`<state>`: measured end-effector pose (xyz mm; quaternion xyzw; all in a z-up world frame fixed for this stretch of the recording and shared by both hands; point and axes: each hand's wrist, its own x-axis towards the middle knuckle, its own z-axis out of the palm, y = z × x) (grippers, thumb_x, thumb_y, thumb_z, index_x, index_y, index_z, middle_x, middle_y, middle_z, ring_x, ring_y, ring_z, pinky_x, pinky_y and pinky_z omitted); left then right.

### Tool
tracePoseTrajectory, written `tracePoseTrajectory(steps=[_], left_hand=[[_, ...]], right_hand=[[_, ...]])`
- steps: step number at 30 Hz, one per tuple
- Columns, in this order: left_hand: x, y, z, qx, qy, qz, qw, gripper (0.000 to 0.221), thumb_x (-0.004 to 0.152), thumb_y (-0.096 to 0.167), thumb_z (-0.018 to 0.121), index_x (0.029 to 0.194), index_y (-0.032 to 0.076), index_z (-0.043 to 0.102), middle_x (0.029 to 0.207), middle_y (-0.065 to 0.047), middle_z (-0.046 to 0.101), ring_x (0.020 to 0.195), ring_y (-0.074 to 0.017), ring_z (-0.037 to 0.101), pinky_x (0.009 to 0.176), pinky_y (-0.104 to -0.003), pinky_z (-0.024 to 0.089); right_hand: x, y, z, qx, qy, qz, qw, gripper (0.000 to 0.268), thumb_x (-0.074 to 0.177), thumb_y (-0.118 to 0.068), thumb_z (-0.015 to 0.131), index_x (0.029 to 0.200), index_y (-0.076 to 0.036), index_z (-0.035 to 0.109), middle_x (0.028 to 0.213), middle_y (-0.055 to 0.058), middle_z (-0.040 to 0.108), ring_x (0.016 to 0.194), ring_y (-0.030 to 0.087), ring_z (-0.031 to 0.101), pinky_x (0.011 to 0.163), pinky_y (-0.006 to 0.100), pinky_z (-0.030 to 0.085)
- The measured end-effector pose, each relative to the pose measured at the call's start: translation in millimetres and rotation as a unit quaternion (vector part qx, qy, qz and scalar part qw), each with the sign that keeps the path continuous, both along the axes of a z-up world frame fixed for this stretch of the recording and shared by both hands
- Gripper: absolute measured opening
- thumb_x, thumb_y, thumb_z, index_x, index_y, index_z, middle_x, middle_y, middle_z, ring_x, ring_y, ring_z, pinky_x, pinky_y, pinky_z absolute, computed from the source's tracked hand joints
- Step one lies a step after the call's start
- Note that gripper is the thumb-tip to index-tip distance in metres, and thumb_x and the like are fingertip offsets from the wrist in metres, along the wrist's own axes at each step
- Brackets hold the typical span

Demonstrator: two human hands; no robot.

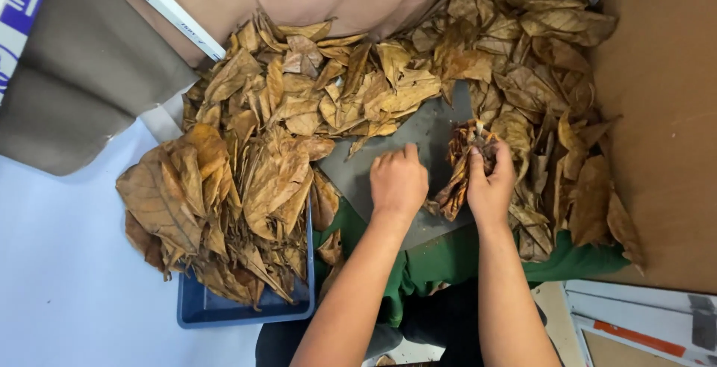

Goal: The person is selecting dried leaves from a pile, tearing them to size, and rolling them into small cylinders on a flat board.

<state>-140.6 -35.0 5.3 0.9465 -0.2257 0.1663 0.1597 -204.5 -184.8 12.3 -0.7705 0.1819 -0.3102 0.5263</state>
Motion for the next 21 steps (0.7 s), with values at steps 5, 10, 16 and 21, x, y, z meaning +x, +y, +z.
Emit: tracePoseTrajectory(steps=[5,10,16,21], left_hand=[[-24.5,9.2,75.1,-0.349,0.194,-0.030,0.916,0.043,0.095,0.006,0.057,0.135,0.019,0.058,0.099,-0.019,0.075,0.092,-0.0425,0.074,0.071,-0.051,0.061],[-10.4,36.1,3.8,-0.367,0.141,-0.038,0.919,0.034,0.091,0.001,0.061,0.101,0.027,0.081,0.090,0.002,0.077,0.089,-0.0268,0.076,0.073,-0.037,0.063],[-29.6,55.5,-13.1,-0.146,0.025,-0.005,0.989,0.025,0.086,0.035,0.076,0.101,0.015,0.079,0.109,-0.003,0.065,0.107,-0.0270,0.059,0.085,-0.043,0.047],[-38.4,59.3,-4.3,-0.139,0.029,0.006,0.990,0.052,0.075,0.037,0.084,0.120,0.016,0.069,0.144,-0.014,0.054,0.140,-0.0364,0.045,0.110,-0.056,0.032]], right_hand=[[6.2,1.3,-10.6,-0.016,-0.073,-0.018,0.997,0.022,0.105,-0.002,0.067,0.125,0.002,0.060,0.107,0.023,0.068,0.105,0.036,0.066,0.087,0.049,0.052],[10.4,16.0,-3.1,-0.100,-0.094,0.015,0.990,0.030,0.090,-0.003,0.081,0.118,-0.006,0.071,0.102,0.018,0.071,0.101,0.039,0.068,0.090,0.047,0.053],[11.9,36.8,-26.2,-0.170,0.009,0.134,0.976,0.034,0.078,0.001,0.081,0.104,-0.020,0.081,0.100,0.007,0.065,0.093,0.036,0.069,0.079,0.045,0.058],[16.7,46.3,-46.5,-0.229,0.036,0.083,0.969,0.006,0.088,-0.026,0.085,0.093,-0.023,0.082,0.097,0.002,0.068,0.091,0.031,0.070,0.079,0.041,0.058]])
